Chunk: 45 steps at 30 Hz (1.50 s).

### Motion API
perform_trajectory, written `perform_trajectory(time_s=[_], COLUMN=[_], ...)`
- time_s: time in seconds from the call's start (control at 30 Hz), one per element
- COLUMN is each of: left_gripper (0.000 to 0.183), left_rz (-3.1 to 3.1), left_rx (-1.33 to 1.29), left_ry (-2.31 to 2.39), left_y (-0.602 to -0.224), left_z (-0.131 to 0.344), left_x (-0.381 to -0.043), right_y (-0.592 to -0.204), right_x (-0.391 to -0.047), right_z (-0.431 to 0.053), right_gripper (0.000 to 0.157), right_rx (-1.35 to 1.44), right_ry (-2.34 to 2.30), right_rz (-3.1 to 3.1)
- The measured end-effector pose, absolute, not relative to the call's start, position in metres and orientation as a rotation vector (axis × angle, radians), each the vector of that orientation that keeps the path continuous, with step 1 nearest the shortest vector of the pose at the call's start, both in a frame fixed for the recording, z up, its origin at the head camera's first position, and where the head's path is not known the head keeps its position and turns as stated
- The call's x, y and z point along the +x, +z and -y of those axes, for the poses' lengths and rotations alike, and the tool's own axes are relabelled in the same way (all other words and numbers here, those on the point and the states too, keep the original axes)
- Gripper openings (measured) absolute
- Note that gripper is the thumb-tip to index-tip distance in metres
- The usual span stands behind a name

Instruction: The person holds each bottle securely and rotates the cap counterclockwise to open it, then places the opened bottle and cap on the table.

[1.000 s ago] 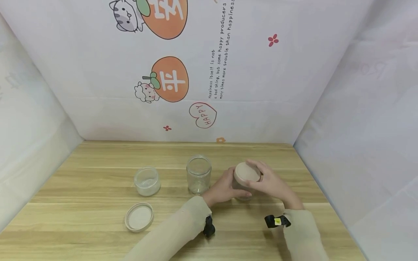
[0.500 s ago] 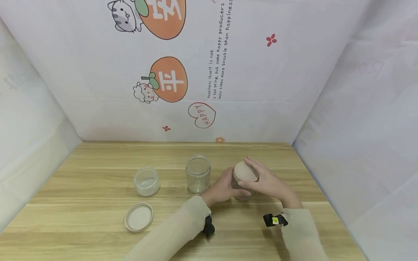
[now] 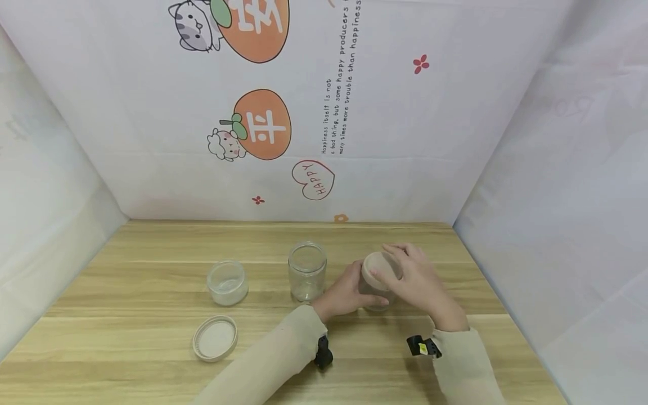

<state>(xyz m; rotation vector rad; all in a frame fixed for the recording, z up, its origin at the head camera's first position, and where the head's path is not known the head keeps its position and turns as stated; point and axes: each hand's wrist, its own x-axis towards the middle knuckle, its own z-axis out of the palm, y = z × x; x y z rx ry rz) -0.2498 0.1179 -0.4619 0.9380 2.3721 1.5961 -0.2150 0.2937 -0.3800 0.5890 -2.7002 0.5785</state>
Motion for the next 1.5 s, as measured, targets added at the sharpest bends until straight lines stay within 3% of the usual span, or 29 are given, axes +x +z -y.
perform_trajectory(time_s=[0.63,1.5], left_gripper=[0.088,0.093], left_rz=[-2.363,-2.384], left_rx=[0.93,0.877], left_ry=[1.614,1.58], left_y=[-0.463,-0.4578], left_z=[-0.1182,-0.1137], left_x=[-0.2494,-0.2443], right_y=[-0.3798,-0.3877], right_x=[-0.2094,-0.2168], right_z=[-0.2912,-0.2905], right_gripper=[0.072,0.066], right_rx=[0.507,0.805], right_ry=[0.409,0.709], right_rz=[2.776,2.654])
